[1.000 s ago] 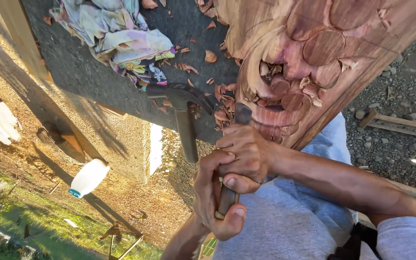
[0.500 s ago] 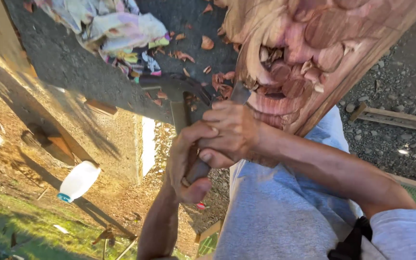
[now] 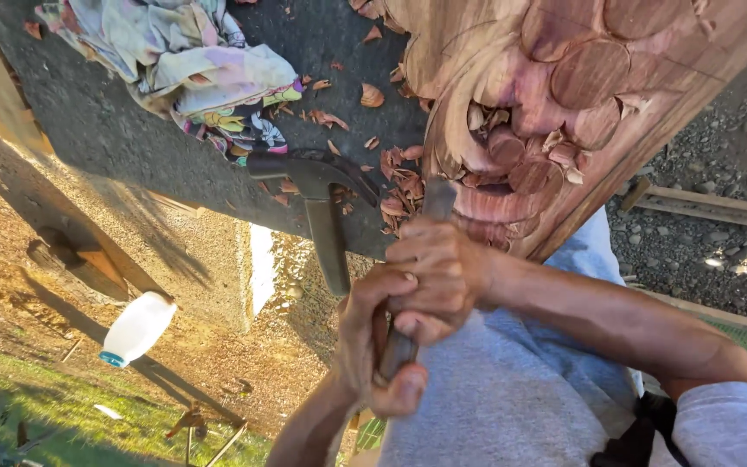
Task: Carving intricate decorative patterns into a wooden panel using hand tools including chisels and a mallet.
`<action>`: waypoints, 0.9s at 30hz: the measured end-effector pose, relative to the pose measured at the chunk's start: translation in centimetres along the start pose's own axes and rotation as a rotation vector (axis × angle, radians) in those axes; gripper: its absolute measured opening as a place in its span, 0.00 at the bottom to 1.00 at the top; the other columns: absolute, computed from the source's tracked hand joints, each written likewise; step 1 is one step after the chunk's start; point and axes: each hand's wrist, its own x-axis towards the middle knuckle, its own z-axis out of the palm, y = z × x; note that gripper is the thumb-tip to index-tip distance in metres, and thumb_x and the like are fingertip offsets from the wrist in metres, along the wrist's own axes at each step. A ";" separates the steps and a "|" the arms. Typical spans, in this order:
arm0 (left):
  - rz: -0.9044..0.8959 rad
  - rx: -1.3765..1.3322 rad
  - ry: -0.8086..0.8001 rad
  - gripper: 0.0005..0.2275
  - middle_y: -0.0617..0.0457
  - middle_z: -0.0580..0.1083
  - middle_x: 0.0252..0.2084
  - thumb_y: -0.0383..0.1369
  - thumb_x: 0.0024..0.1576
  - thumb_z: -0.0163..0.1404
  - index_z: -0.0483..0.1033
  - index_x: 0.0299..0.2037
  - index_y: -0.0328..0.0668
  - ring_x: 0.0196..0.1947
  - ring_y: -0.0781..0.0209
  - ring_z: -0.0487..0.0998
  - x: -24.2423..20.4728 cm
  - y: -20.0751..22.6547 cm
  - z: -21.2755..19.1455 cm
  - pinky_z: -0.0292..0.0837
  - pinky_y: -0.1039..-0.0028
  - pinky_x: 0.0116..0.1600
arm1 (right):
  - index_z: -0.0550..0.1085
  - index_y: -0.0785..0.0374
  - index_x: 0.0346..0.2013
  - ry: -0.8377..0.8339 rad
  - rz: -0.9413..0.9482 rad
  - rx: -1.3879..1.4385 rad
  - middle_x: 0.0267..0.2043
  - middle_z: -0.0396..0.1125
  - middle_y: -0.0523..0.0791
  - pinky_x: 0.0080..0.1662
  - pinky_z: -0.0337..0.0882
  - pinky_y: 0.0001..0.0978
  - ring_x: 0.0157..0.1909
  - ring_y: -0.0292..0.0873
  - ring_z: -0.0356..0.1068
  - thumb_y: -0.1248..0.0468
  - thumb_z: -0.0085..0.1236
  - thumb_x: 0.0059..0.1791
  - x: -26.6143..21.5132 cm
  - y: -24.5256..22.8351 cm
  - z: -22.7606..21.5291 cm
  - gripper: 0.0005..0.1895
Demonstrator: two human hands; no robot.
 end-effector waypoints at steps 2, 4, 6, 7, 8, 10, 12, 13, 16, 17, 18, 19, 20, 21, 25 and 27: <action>0.060 -0.041 -0.012 0.31 0.41 0.73 0.50 0.48 0.57 0.54 0.61 0.64 0.37 0.50 0.53 0.77 0.1 -1.4 -0.2 0.73 0.64 0.59 | 0.71 0.55 0.23 -0.040 -0.068 -0.022 0.24 0.60 0.41 0.29 0.57 0.41 0.25 0.43 0.60 0.56 0.49 0.54 0.3 0.7 -0.2 0.15; 0.121 -0.196 0.038 0.30 0.42 0.73 0.50 0.47 0.55 0.54 0.64 0.62 0.36 0.47 0.55 0.76 0.5 -3.1 -0.4 0.69 0.65 0.54 | 0.72 0.56 0.27 -0.075 -0.041 -0.073 0.31 0.66 0.43 0.33 0.61 0.40 0.31 0.43 0.65 0.56 0.50 0.57 0.5 0.7 -0.4 0.15; 0.119 -0.210 -0.009 0.30 0.43 0.75 0.50 0.47 0.55 0.54 0.63 0.63 0.37 0.48 0.56 0.75 0.7 -2.9 -2.2 0.69 0.65 0.55 | 0.71 0.55 0.24 -0.063 -0.013 -0.118 0.27 0.64 0.43 0.31 0.61 0.41 0.28 0.44 0.64 0.57 0.51 0.55 0.4 0.9 0.5 0.15; 0.147 -0.216 -0.079 0.30 0.44 0.77 0.50 0.46 0.56 0.54 0.63 0.64 0.38 0.49 0.56 0.74 1.0 -3.0 -3.4 0.68 0.66 0.57 | 0.71 0.55 0.21 -0.046 -0.003 -0.196 0.23 0.61 0.42 0.29 0.61 0.42 0.25 0.45 0.63 0.57 0.52 0.53 0.7 1.3 0.9 0.16; 0.164 -0.212 -0.067 0.30 0.44 0.77 0.50 0.46 0.56 0.54 0.63 0.64 0.38 0.49 0.56 0.74 1.3 -1.6 -3.9 0.68 0.66 0.57 | 0.71 0.55 0.21 -0.058 -0.021 -0.196 0.23 0.61 0.42 0.29 0.61 0.42 0.25 0.45 0.63 0.57 0.52 0.53 1.3 0.5 1.1 0.16; -0.189 -0.344 -0.133 0.39 0.40 0.74 0.49 0.55 0.52 0.59 0.62 0.64 0.32 0.49 0.54 0.78 2.1 1.3 -4.4 0.72 0.60 0.55 | 0.72 0.60 0.25 -0.004 0.228 -0.189 0.26 0.62 0.45 0.36 0.63 0.46 0.29 0.49 0.64 0.59 0.48 0.53 2.3 -1.6 0.9 0.14; -0.023 -0.276 -0.203 0.42 0.41 0.71 0.56 0.61 0.52 0.55 0.60 0.66 0.32 0.57 0.54 0.74 1.6 1.9 -4.6 0.68 0.60 0.63 | 0.73 0.60 0.28 0.007 0.219 -0.168 0.28 0.65 0.45 0.37 0.64 0.44 0.31 0.47 0.66 0.57 0.43 0.58 1.5 -4.7 -0.3 0.18; 0.099 -0.202 -0.268 0.46 0.42 0.69 0.62 0.67 0.52 0.51 0.57 0.68 0.32 0.65 0.55 0.71 0.9 2.2 -4.7 0.63 0.60 0.70 | 0.74 0.59 0.30 0.035 0.239 -0.118 0.30 0.67 0.45 0.38 0.66 0.42 0.32 0.46 0.69 0.55 0.39 0.63 0.9 -6.4 -0.7 0.23; 0.003 -0.282 0.115 0.42 0.41 0.71 0.58 0.63 0.48 0.58 0.68 0.61 0.33 0.61 0.48 0.73 -3.5 -2.2 -4.4 0.69 0.57 0.66 | 0.72 0.59 0.30 0.227 0.568 0.202 0.30 0.66 0.47 0.37 0.67 0.39 0.31 0.47 0.66 0.34 0.27 0.60 0.3 -7.7 -3.2 0.38; 0.022 -0.294 0.133 0.42 0.41 0.71 0.58 0.63 0.48 0.58 0.68 0.61 0.33 0.61 0.48 0.73 -3.1 -3.4 -4.6 0.69 0.57 0.66 | 0.72 0.59 0.30 0.200 0.561 0.196 0.30 0.66 0.47 0.37 0.67 0.39 0.31 0.47 0.66 0.34 0.27 0.60 0.0 -6.7 -3.8 0.38; -0.019 0.299 0.361 0.35 0.42 0.71 0.57 0.55 0.52 0.63 0.69 0.61 0.38 0.59 0.45 0.74 -2.7 -4.6 -4.8 0.69 0.57 0.64 | 0.70 0.62 0.35 0.441 0.536 0.380 0.30 0.61 0.45 0.38 0.61 0.36 0.30 0.42 0.59 0.31 0.32 0.59 -0.2 -5.7 -4.4 0.37; -0.063 0.895 0.570 0.29 0.43 0.71 0.55 0.47 0.56 0.68 0.70 0.62 0.44 0.57 0.42 0.75 -1.9 -5.8 -5.2 0.69 0.57 0.62 | 0.67 0.64 0.39 0.686 0.510 0.552 0.29 0.55 0.43 0.38 0.56 0.32 0.29 0.38 0.52 0.29 0.36 0.58 -0.3 -4.7 -5.0 0.38; -0.052 0.880 0.587 0.29 0.43 0.71 0.55 0.47 0.56 0.68 0.70 0.62 0.44 0.57 0.42 0.75 -1.3 -6.5 -5.3 0.69 0.57 0.62 | 0.67 0.64 0.39 0.666 0.502 0.542 0.29 0.55 0.43 0.38 0.56 0.32 0.29 0.38 0.52 0.29 0.36 0.58 -0.2 -4.1 -5.4 0.38; -0.064 0.807 0.562 0.31 0.39 0.69 0.52 0.45 0.53 0.68 0.68 0.61 0.41 0.52 0.39 0.74 -1.1 -7.1 -5.1 0.70 0.55 0.54 | 0.66 0.62 0.42 0.607 0.519 0.468 0.31 0.56 0.43 0.41 0.58 0.32 0.31 0.38 0.53 0.39 0.44 0.58 -0.6 -3.9 -5.5 0.27; -0.068 0.767 0.478 0.29 0.38 0.69 0.48 0.39 0.56 0.64 0.65 0.63 0.39 0.45 0.37 0.76 -0.6 -9.2 -5.5 0.72 0.52 0.44 | 0.64 0.67 0.45 0.281 0.622 -0.237 0.48 0.60 0.51 0.60 0.65 0.40 0.54 0.44 0.63 0.58 0.61 0.60 -3.0 -4.0 -6.9 0.17; -0.098 0.774 0.440 0.27 0.38 0.69 0.47 0.37 0.55 0.63 0.64 0.60 0.39 0.43 0.37 0.77 -0.4 -8.7 -6.2 0.72 0.51 0.42 | 0.62 0.69 0.48 0.207 0.660 -0.312 0.51 0.60 0.51 0.61 0.65 0.40 0.56 0.44 0.63 0.65 0.55 0.59 -0.5 -6.4 -5.4 0.12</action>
